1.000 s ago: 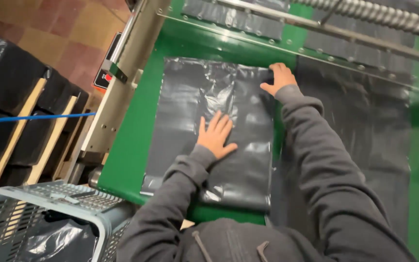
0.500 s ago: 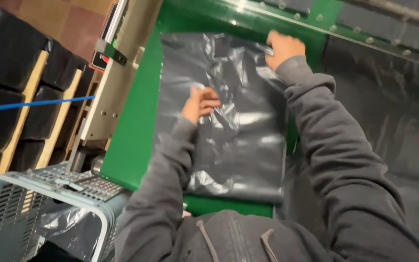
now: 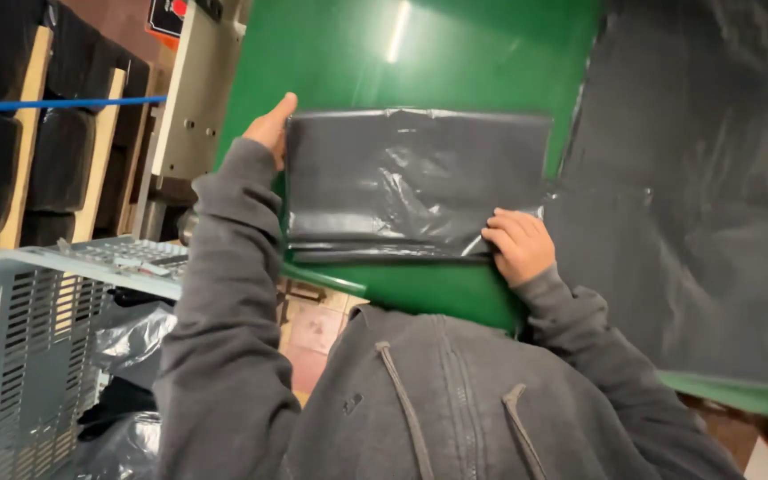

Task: Folding black plastic bags as they come off a conveyor belt and stacking them in a plastic basket.

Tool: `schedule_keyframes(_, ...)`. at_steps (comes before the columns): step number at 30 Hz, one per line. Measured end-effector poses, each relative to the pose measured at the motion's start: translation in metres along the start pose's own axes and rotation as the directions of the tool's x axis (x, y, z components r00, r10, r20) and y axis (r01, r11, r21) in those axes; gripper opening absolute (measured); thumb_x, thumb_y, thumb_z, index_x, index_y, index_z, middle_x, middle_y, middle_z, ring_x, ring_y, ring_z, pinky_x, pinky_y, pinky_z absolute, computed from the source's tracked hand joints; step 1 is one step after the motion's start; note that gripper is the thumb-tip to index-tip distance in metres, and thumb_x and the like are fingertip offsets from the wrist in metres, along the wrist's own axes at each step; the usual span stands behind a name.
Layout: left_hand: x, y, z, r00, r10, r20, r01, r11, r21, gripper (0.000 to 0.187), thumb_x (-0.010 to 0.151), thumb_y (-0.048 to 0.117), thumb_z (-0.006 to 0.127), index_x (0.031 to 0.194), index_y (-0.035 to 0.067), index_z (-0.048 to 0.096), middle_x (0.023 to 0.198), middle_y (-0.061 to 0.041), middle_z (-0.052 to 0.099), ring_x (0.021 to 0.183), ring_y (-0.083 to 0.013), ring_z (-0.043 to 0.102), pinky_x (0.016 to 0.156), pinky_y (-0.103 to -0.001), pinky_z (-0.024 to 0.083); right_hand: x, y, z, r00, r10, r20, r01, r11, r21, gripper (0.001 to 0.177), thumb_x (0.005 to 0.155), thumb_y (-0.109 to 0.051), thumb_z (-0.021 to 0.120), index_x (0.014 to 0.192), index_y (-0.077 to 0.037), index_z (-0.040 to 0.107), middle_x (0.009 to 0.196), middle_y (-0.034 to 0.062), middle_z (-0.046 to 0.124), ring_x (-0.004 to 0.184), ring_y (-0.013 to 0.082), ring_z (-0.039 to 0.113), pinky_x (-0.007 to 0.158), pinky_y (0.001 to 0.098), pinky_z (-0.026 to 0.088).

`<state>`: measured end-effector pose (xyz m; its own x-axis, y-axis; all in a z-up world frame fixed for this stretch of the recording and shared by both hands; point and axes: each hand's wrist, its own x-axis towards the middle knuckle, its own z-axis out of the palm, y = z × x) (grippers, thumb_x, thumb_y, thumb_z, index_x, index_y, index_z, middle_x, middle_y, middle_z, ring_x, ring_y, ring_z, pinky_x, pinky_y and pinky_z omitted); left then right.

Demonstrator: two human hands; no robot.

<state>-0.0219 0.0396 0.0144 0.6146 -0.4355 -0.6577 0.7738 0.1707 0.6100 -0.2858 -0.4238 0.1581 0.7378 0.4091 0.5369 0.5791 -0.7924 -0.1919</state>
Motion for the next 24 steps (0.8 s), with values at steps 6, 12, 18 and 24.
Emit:
schedule_keyframes(6, -0.188, 0.013, 0.181, 0.84, 0.54, -0.061, 0.284, -0.341, 0.896, 0.074, 0.082, 0.076, 0.062, 0.116, 0.01, 0.066, 0.107, -0.014, 0.065, 0.105, -0.0386, 0.065, 0.074, -0.058, 0.055, -0.017, -0.006, -0.001, 0.993, 0.116, 0.035, -0.113, 0.991, -0.073, 0.032, 0.073, -0.001, 0.057, 0.099, -0.013, 0.071, 0.112, 0.0056, 0.072, 0.115, 0.0246, 0.069, 0.102, 0.0393, 0.052)
schedule_keyframes(12, -0.155, -0.125, 0.117, 0.722, 0.289, 0.628, -0.164, -0.811, 0.562, 0.07, 0.049, 0.063, 0.088, 0.093, 0.017, 0.058, 0.088, -0.004, 0.047, 0.086, -0.0312, 0.049, 0.061, -0.046, 0.045, 0.027, -0.07, 0.007, 0.967, 0.127, 0.222, -0.138, 0.99, 0.037, 0.065, 0.063, -0.006, 0.059, 0.126, 0.008, 0.058, 0.129, 0.0305, 0.058, 0.133, 0.0486, 0.052, 0.116, 0.0549, 0.039)
schedule_keyframes(18, -0.173, -0.105, 0.192, 0.899, -0.239, 0.368, -0.432, -0.624, 0.651, 0.035, 0.087, 0.046, 0.06, 0.087, 0.016, 0.078, 0.087, -0.009, 0.078, 0.09, -0.0294, 0.078, 0.072, -0.049, 0.061, -0.005, -0.13, 0.088, 0.989, -0.149, -0.023, 0.148, 0.989, -0.014, 0.057, 0.084, -0.023, 0.067, 0.134, 0.003, 0.059, 0.141, 0.0292, 0.057, 0.134, 0.047, 0.054, 0.116, 0.0597, 0.038)
schedule_keyframes(24, -0.102, -0.028, 0.197, 0.89, -0.411, 0.2, 0.053, 0.529, 0.847, 0.042, 0.093, 0.019, 0.048, 0.116, -0.013, 0.06, 0.116, -0.03, 0.074, 0.123, -0.0374, 0.067, 0.11, -0.055, 0.044, -0.116, -0.121, 0.088, 0.87, 0.441, 0.221, -0.475, 0.631, 0.613, 0.025, 0.093, -0.014, 0.064, 0.115, -0.006, 0.073, 0.117, 0.0182, 0.076, 0.109, 0.0407, 0.071, 0.09, 0.0544, 0.058)
